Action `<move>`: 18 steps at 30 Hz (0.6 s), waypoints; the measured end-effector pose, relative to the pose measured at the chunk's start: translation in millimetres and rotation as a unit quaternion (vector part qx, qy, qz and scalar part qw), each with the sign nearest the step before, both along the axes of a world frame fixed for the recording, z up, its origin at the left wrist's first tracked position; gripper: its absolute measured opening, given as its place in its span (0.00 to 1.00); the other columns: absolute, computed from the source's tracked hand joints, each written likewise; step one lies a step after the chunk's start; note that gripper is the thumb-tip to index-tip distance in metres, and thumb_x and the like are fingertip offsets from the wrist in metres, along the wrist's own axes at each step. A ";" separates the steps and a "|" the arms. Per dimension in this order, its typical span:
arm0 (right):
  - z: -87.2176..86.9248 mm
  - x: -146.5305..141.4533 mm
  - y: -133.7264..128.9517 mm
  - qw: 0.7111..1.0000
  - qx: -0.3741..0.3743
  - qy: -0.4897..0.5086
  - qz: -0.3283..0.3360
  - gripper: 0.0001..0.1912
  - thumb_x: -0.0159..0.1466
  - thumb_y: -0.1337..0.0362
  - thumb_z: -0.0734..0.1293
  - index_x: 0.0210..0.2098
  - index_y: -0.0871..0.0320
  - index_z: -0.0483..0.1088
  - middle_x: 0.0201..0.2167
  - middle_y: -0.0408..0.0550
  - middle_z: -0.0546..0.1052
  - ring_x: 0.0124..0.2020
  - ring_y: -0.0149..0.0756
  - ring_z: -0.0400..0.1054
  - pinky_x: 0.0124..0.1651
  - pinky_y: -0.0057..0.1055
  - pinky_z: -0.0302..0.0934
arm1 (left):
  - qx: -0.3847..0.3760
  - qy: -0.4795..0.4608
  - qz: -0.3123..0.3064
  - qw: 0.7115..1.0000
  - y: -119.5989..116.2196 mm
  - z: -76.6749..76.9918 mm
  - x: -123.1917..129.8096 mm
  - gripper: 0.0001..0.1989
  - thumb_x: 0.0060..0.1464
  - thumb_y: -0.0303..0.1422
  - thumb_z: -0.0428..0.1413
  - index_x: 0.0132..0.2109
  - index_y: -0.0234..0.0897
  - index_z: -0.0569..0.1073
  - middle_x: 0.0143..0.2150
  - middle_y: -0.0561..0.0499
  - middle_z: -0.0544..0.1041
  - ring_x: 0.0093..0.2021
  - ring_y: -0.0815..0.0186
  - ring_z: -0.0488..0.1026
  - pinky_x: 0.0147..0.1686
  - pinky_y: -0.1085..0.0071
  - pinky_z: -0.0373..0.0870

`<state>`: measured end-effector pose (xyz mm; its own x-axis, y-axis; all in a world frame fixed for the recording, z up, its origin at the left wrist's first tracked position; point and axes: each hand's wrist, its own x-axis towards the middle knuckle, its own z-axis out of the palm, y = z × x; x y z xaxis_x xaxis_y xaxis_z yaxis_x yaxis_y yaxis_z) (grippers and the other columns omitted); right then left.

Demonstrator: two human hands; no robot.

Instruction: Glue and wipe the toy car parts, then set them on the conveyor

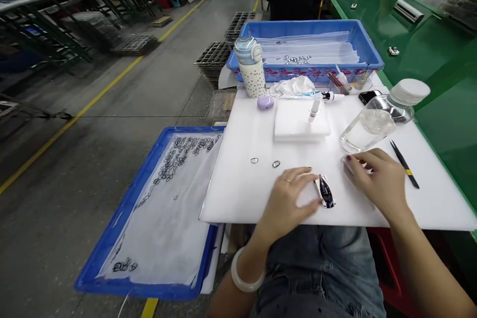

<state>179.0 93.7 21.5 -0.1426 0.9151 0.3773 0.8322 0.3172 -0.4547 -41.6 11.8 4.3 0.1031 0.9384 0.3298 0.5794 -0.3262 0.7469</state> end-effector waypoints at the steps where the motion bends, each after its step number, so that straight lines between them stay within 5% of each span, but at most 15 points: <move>1: 2.8 5.9 -0.2 0.999 0.008 0.053 0.006 0.14 0.64 0.53 0.66 0.30 0.56 0.75 0.33 0.51 0.76 0.29 0.39 0.67 0.30 0.34 0.56 | 0.011 0.015 0.048 0.999 1.0 0.6 -14.3 0.13 0.58 0.31 0.60 0.51 0.41 0.75 0.52 0.46 0.79 0.53 0.57 0.74 0.54 0.56 0.71; 4: 11.7 25.4 -0.7 0.974 -0.053 0.219 -0.017 0.17 0.62 0.49 0.68 0.25 0.53 0.70 0.25 0.50 0.69 0.27 0.38 0.60 0.25 0.34 0.50 | 0.035 0.102 0.231 0.967 6.4 -0.2 -58.2 0.10 0.61 0.28 0.54 0.45 0.39 0.79 0.45 0.46 0.82 0.46 0.54 0.77 0.48 0.55 0.72; 6: 13.2 36.4 -1.4 0.932 -0.127 0.336 -0.041 0.21 0.61 0.45 0.68 0.23 0.54 0.66 0.21 0.46 0.63 0.23 0.33 0.54 0.22 0.33 0.46 | 0.009 0.168 0.285 0.944 10.2 -2.0 -78.5 0.09 0.59 0.29 0.56 0.44 0.40 0.81 0.44 0.46 0.82 0.44 0.51 0.77 0.45 0.54 0.72; 8: 10.9 44.5 -2.5 0.907 -0.185 0.370 -0.080 0.25 0.59 0.40 0.68 0.23 0.56 0.64 0.20 0.43 0.59 0.20 0.30 0.51 0.19 0.30 0.44 | -0.038 0.216 0.287 0.932 12.8 -3.0 -88.1 0.09 0.59 0.30 0.58 0.43 0.40 0.82 0.45 0.47 0.82 0.44 0.51 0.76 0.43 0.55 0.72; 12: 4.4 56.0 -4.0 0.914 -0.262 0.287 -0.118 0.26 0.55 0.39 0.71 0.27 0.58 0.70 0.18 0.40 0.58 0.19 0.28 0.50 0.16 0.26 0.43 | -0.087 0.271 0.263 0.922 16.7 1.8 -89.1 0.10 0.61 0.30 0.56 0.43 0.40 0.83 0.46 0.47 0.83 0.45 0.52 0.76 0.44 0.56 0.72; 15: 2.4 60.4 -4.7 0.884 -0.253 0.380 -0.099 0.25 0.51 0.42 0.75 0.30 0.58 0.73 0.22 0.43 0.65 0.23 0.30 0.57 0.21 0.27 0.51 | -0.105 0.289 0.231 0.923 23.7 9.9 -89.5 0.09 0.59 0.30 0.58 0.40 0.39 0.84 0.43 0.47 0.83 0.44 0.51 0.77 0.43 0.56 0.72; 18: -0.2 61.4 -6.6 0.871 -0.211 0.424 -0.129 0.22 0.53 0.44 0.75 0.30 0.57 0.72 0.23 0.44 0.66 0.23 0.29 0.56 0.22 0.28 0.47 | -0.111 0.286 0.207 0.929 31.5 16.0 -93.4 0.06 0.56 0.29 0.61 0.37 0.40 0.84 0.40 0.48 0.84 0.42 0.52 0.78 0.42 0.58 0.72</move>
